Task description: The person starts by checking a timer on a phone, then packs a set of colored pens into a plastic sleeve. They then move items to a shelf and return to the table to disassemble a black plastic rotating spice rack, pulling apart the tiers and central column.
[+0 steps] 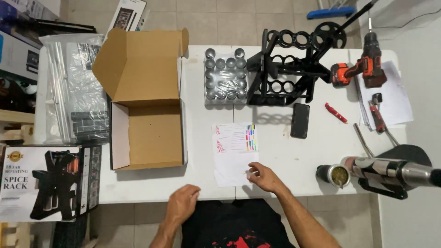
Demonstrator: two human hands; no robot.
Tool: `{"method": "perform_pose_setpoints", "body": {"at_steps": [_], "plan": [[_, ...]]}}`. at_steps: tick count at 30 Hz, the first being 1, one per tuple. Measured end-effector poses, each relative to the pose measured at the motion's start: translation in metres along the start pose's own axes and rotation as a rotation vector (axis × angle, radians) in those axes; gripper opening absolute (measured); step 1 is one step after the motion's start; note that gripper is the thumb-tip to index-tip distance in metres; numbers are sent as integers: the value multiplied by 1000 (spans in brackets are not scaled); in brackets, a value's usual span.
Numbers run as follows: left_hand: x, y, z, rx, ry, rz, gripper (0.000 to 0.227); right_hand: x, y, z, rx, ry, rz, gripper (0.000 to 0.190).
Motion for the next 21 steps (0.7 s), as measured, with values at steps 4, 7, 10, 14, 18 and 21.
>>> {"method": "perform_pose_setpoints", "body": {"at_steps": [4,7,10,14,18,21], "plan": [[-15,-31,-58,-225,318,176,19,29,-43,2,124,-28,-3,47],[-1,-50,-86,-238,290,155,21,37,-92,-6,144,45,63,51],[50,-62,-95,-279,163,-2,21,36,-61,0,168,-36,24,43],[138,-48,-111,-260,100,-69,17,98,-41,18,374,-220,226,26],[182,-11,-155,-228,-27,-214,19,173,-37,50,286,-635,495,21],[195,4,-176,-164,-98,-286,17,227,-26,106,400,-943,787,15]]}}
Point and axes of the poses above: each hand's wrist, its own x-axis towards the middle knuckle, its own z-axis out of the back of the hand, y = z × x, the point moved 1 cm from there along x, towards the middle knuckle, and after that the axes turned 10 degrees about x, right-handed, at the moved point
